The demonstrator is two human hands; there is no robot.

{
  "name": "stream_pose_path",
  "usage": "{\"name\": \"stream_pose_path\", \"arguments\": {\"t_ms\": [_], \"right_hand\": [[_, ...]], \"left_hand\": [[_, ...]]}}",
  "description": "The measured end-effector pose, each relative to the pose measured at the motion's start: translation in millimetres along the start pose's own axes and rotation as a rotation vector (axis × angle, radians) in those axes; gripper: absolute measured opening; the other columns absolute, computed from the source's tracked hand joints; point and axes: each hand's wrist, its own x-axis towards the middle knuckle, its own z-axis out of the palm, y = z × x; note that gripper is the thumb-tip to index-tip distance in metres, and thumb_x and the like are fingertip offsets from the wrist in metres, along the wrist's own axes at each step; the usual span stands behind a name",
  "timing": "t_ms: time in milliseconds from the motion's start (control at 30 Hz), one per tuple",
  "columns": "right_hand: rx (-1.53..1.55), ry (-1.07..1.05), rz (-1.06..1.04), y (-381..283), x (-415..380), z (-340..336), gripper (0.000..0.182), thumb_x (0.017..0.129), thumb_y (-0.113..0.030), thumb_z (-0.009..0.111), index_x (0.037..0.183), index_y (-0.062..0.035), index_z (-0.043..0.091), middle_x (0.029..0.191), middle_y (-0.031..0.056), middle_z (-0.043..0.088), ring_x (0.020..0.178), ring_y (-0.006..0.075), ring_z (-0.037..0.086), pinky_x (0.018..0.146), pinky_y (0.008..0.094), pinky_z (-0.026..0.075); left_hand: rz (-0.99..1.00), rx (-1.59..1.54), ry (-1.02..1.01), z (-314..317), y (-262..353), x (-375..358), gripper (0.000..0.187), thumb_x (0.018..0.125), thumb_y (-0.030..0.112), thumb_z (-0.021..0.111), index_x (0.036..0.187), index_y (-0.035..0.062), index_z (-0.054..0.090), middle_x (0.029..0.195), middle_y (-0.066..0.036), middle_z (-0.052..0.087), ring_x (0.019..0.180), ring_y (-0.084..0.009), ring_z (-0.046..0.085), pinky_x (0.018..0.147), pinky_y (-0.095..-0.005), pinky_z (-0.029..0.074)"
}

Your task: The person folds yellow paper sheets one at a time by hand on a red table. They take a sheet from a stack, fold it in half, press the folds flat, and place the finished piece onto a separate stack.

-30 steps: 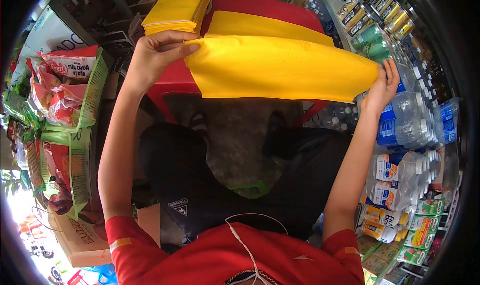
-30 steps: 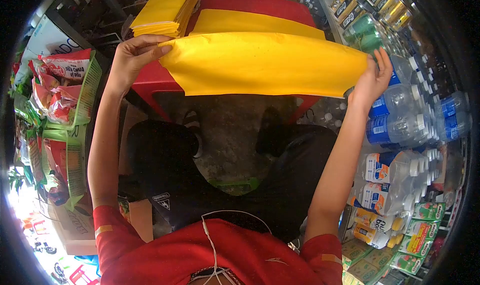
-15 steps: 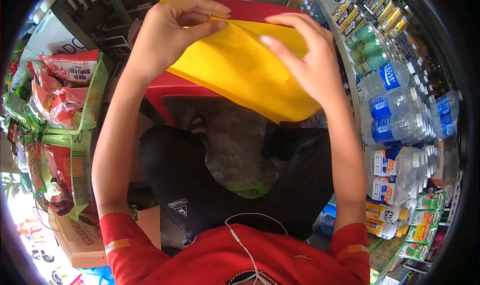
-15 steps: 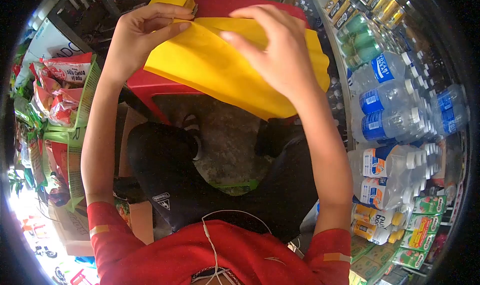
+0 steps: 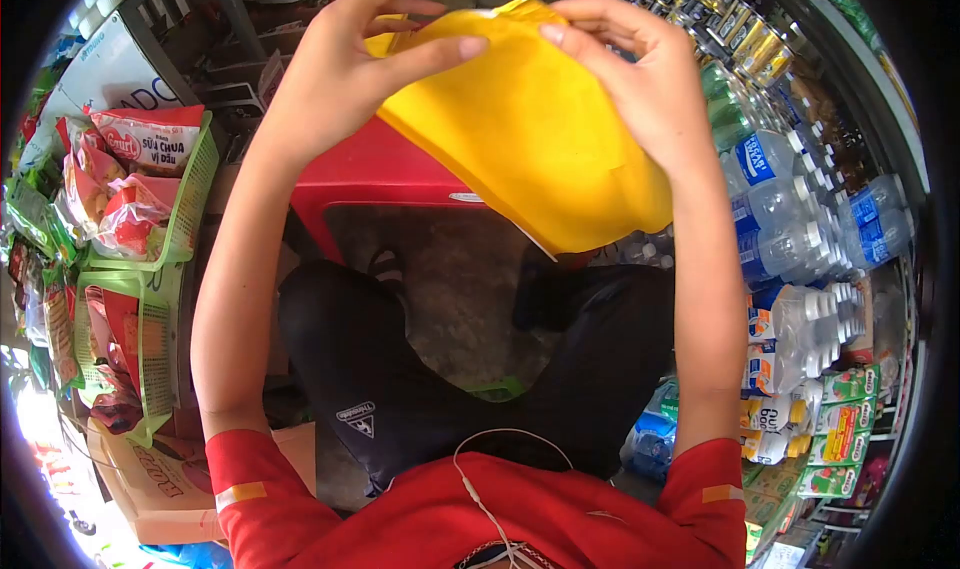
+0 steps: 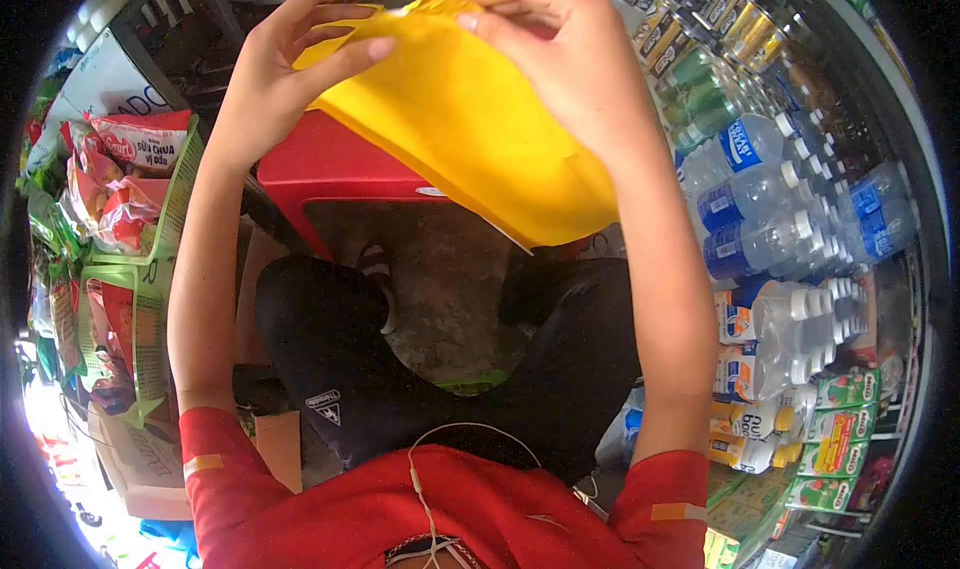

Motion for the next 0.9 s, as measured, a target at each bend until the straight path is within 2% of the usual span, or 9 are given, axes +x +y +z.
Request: {"name": "stream_pose_path", "arguments": {"t_ms": [33,67,200,333,367,433,533,633,900], "right_hand": [[0.023,0.024,0.018,2.5,4.3,-10.8,0.024,0.096,-0.016,0.076,0.115,-0.0018,0.074,0.104,0.0043,0.076,0.095,0.0121,0.072,0.089,0.0249,0.054],[0.048,0.049,0.035,1.6,8.8,-21.4,0.026,0.096,-0.019,0.076,0.116,-0.0021,0.074,0.104,0.0044,0.076,0.096,0.0123,0.072,0.09,0.0248,0.054],[0.226,0.121,0.058,-33.8,29.2,-58.6,0.019,0.098,-0.006,0.07,0.115,0.0027,0.07,0.102,0.0077,0.075,0.09,0.0124,0.071,0.081,0.0246,0.056],[0.297,0.185,-0.021,-51.9,52.6,-98.8,0.02,0.1,-0.008,0.068,0.117,0.0019,0.066,0.106,0.0087,0.073,0.094,0.0151,0.071,0.083,0.0267,0.057],[0.328,0.227,-0.045,-54.0,57.2,-106.1,0.021,0.1,-0.008,0.067,0.119,0.0011,0.065,0.108,0.0092,0.073,0.097,0.0161,0.071,0.084,0.0272,0.057],[0.408,0.287,-0.095,-55.7,66.6,-111.8,0.022,0.1,-0.008,0.067,0.121,0.0005,0.064,0.11,0.0097,0.072,0.099,0.0173,0.071,0.086,0.0282,0.058],[0.496,0.291,-0.133,-49.7,77.7,-126.9,0.022,0.1,-0.007,0.067,0.121,0.0003,0.064,0.111,0.0099,0.072,0.1,0.0182,0.071,0.087,0.0295,0.058],[0.563,0.303,-0.17,-36.8,88.7,-137.8,0.023,0.1,-0.006,0.067,0.122,0.0001,0.065,0.113,0.0096,0.072,0.101,0.0186,0.072,0.088,0.0308,0.059],[0.659,0.408,-0.158,-23.4,109.4,-158.2,0.034,0.099,-0.007,0.069,0.131,-0.0005,0.061,0.119,0.0109,0.071,0.107,0.0204,0.07,0.09,0.0312,0.059]], "left_hand": [[0.018,0.039,0.013,-4.3,-7.3,0.1,0.06,0.094,0.028,0.079,0.141,-0.0021,0.056,0.136,-0.013,0.063,0.113,-0.017,0.065,0.099,-0.0316,0.051],[0.118,0.128,0.033,-6.1,-19.2,-1.2,0.04,0.106,0.025,0.06,0.138,0.0014,0.062,0.137,-0.009,0.066,0.126,-0.0184,0.062,0.11,-0.0348,0.047],[-0.034,-0.132,0.127,-22.2,-64.0,6.5,0.056,0.109,0.038,0.034,0.146,0.0018,0.055,0.149,-0.013,0.055,0.143,-0.0255,0.048,0.123,-0.0397,0.029],[-0.069,-0.005,0.012,-13.3,-49.7,28.9,0.065,0.101,0.042,0.041,0.15,-0.0006,0.05,0.156,-0.016,0.048,0.149,-0.0274,0.041,0.124,-0.0398,0.027],[-0.01,0.083,0.189,-3.1,-39.6,33.0,0.068,0.099,0.053,0.05,0.139,-0.0009,0.062,0.139,-0.02,0.063,0.132,-0.0273,0.06,0.113,-0.0365,0.043],[0.029,-0.21,-0.012,-2.9,-6.1,52.8,0.054,0.094,0.031,0.079,0.134,-0.0022,0.063,0.122,-0.01,0.07,0.101,-0.0135,0.067,0.089,-0.0286,0.052],[-0.073,0.226,-0.069,-10.9,50.4,73.3,0.042,0.095,0.032,0.078,0.119,-0.0029,0.072,0.101,-0.006,0.074,0.088,-0.0098,0.065,0.079,-0.0273,0.051],[0.063,0.071,0.005,-11.0,56.8,94.5,0.036,0.095,0.031,0.078,0.105,-0.0029,0.077,0.085,-0.001,0.073,0.078,-0.007,0.061,0.072,-0.0265,0.049],[-0.021,0.593,0.079,-11.8,82.8,120.3,0.051,0.093,0.047,0.074,0.11,-0.0009,0.076,0.085,-0.009,0.071,0.078,-0.0139,0.062,0.071,-0.0323,0.049]]}}
